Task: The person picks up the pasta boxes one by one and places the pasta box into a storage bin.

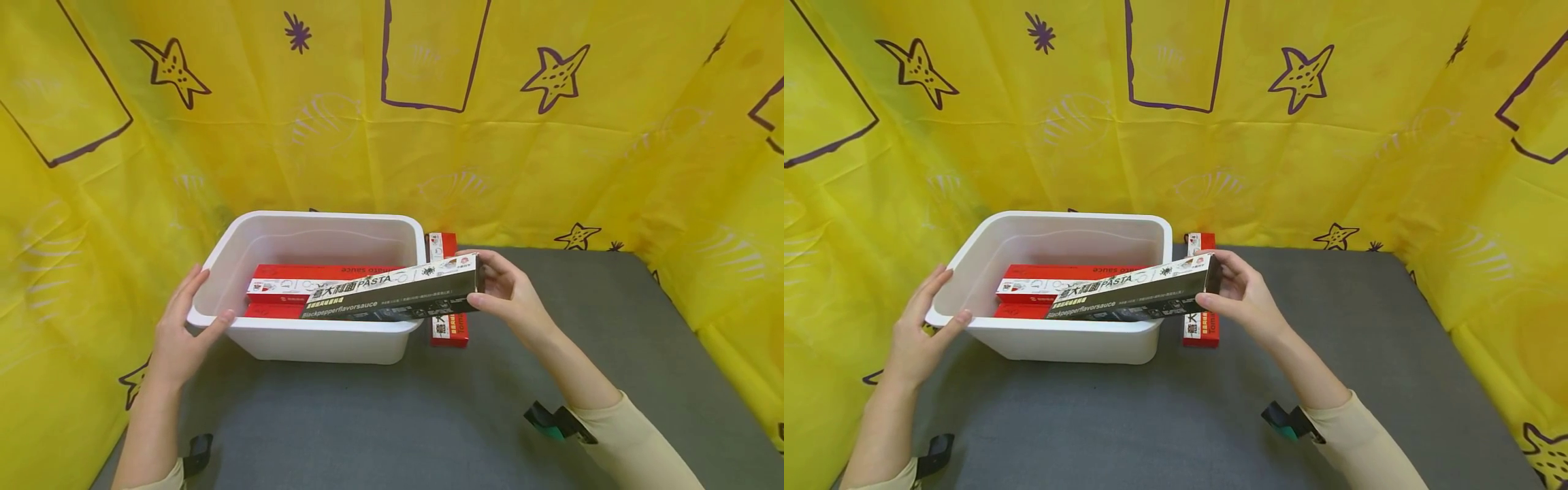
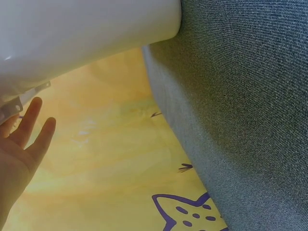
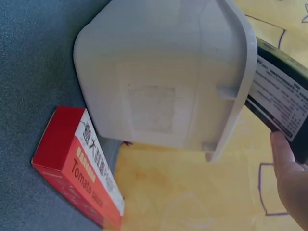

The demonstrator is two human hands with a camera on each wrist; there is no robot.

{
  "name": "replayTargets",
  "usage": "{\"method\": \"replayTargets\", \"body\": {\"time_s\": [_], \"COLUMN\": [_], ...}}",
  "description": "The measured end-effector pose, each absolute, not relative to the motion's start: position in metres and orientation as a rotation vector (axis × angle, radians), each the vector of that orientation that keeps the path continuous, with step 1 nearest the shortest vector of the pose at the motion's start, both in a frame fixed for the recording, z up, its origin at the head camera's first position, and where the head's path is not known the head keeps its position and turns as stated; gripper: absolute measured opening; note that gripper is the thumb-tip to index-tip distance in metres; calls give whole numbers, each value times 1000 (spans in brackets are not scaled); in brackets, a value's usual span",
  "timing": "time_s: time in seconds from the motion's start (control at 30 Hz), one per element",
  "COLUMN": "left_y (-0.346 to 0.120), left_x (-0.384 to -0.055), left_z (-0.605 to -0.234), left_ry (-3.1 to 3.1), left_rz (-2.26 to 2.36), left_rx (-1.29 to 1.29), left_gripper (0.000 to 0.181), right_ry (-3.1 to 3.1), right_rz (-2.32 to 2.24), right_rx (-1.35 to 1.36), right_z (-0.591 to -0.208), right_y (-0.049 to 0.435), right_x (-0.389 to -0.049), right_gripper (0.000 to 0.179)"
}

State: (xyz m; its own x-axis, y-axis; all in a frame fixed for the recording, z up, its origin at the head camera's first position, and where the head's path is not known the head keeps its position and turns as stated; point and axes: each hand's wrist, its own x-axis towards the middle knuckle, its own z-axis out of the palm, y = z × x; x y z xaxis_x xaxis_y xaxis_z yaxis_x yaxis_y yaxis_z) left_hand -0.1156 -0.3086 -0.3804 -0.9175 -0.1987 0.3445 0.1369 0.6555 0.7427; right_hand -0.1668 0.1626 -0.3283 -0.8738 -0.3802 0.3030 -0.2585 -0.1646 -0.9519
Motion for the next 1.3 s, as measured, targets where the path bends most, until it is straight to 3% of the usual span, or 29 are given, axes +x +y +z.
{"method": "replayTargets", "body": {"time_s": [0.77, 1.03, 1.3], "left_y": [-310, -309, -310], "left_x": [-117, -117, -117], "left_z": [-382, -383, -382], "left_ry": [-2459, -2459, -2442], "left_rz": [-1157, -1169, -1180], "left_rx": [28, 42, 24], "left_gripper": [73, 74, 72], "right_ry": [2310, 2337, 2345], "right_rz": [-1997, -1933, -1935], "right_rx": [-761, -874, -817], "right_z": [-343, -350, -351], "right_y": [141, 137, 137], "right_x": [-171, -168, -165], "right_gripper": [64, 50, 43]}}
